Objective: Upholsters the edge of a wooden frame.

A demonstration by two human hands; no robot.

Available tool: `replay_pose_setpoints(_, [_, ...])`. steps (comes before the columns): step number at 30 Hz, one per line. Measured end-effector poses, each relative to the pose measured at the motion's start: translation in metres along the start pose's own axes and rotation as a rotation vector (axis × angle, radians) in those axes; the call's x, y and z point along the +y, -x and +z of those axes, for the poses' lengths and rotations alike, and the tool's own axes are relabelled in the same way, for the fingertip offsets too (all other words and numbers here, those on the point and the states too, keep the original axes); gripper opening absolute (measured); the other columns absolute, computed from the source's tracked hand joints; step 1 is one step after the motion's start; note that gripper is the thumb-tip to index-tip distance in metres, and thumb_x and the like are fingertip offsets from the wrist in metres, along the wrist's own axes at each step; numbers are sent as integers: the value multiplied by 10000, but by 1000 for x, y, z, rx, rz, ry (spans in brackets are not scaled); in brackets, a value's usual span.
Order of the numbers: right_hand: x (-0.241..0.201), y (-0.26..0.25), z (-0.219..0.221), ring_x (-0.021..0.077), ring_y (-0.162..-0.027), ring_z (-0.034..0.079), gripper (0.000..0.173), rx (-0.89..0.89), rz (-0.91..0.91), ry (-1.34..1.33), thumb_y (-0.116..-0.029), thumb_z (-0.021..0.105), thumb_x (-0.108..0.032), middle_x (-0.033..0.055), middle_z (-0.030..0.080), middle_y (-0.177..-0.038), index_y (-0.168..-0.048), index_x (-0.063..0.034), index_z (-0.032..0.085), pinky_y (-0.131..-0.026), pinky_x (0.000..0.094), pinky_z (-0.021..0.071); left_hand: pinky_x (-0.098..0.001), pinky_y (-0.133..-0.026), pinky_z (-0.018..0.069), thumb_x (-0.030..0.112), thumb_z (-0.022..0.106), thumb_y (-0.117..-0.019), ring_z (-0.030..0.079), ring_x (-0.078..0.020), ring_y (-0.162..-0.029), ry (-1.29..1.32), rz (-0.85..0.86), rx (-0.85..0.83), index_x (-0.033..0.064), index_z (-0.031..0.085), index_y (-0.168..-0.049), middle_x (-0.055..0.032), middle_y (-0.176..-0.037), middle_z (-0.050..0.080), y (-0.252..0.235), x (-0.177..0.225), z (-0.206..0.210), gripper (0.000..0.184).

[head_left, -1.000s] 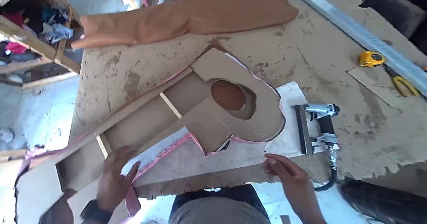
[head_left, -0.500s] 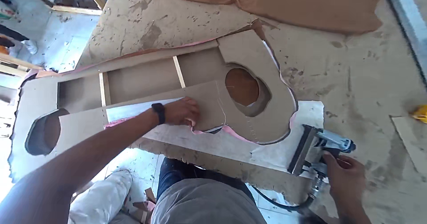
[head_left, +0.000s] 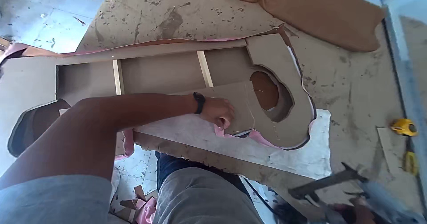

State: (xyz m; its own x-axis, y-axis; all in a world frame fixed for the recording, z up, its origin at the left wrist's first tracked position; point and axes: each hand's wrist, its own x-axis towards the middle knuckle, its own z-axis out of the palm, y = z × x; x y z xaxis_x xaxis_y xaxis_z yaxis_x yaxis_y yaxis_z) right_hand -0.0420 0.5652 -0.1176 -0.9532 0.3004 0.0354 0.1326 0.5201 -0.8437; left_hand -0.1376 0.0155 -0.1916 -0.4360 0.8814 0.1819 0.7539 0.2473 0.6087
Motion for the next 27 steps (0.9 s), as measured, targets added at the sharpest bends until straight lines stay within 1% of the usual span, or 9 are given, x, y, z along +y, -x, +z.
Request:
replay_pose_setpoints(2, [-34,48,17,269,-618,725,220,19,-87,28,-1060,568,-160,104,728,-765,-1089,54,605,-630,464,649,-457,-980,498,227,779,-898,670,-188,-982,75,26,45,146,784,-909,-8,-940,731,-2,-6,5,82])
replay_pose_setpoints(5, [-82,109,51,280,-642,724,250,-158,-72,-74,-1100,468,-188,118,734,-811,-1118,9,620,-641,491,642,-438,-936,506,241,778,-891,669,-186,-964,105,-6,73,133,787,-908,-14,-923,730,-2,-8,7,110])
replay_pose_setpoints(7, [-129,142,83,189,-660,719,230,-252,-18,-96,-1077,470,-245,22,734,-790,-1122,-76,619,-663,400,632,-450,-923,500,313,758,-906,654,-178,-991,49,-89,65,181,784,-905,19,-918,727,-7,-6,6,135])
replay_pose_setpoints(9, [-152,165,105,158,-598,694,246,-292,-7,-95,-1068,513,-304,-7,726,-744,-1095,-117,671,-599,370,625,-473,-920,473,384,747,-901,628,-177,-1024,-14,-168,49,238,782,-912,54,-924,719,-9,-6,7,151])
replay_pose_setpoints(12, [-184,184,129,165,-618,701,237,-373,-34,-22,-1068,524,-215,48,767,-920,-1190,-45,636,-593,360,626,-475,-908,471,427,754,-885,619,-189,-1023,-31,-205,16,253,781,-933,54,-919,711,-11,-7,7,182])
replay_pose_setpoints(14, [-204,190,151,187,-602,698,230,-386,-3,68,-1044,537,-120,90,762,-944,-1203,37,585,-563,371,625,-487,-925,492,416,768,-877,608,-216,-1053,-36,-241,12,225,759,-950,19,-985,689,-14,-5,4,205])
replay_pose_setpoints(17, [-213,187,189,221,-555,668,250,-402,28,190,-1029,586,-186,99,746,-861,-1189,-5,652,-507,394,605,-494,-910,501,427,783,-849,605,-233,-1044,-81,-265,14,212,731,-940,-3,-1017,667,-22,-4,1,239])
replay_pose_setpoints(20, [-210,180,223,170,-481,622,262,-388,23,360,-1029,572,-313,9,671,-658,-1123,-109,707,-438,366,560,-490,-904,492,452,783,-855,600,-231,-1037,-101,-226,-10,221,749,-943,-4,-1018,658,-19,-5,-2,249])
replay_pose_setpoints(27, [-207,174,254,116,-444,601,293,-328,146,554,-1033,553,-384,-45,623,-572,-1037,-153,733,-419,329,544,-496,-916,485,483,739,-894,589,-241,-1058,-102,-223,-2,242,753,-991,-7,-1054,652,-18,-5,2,261])
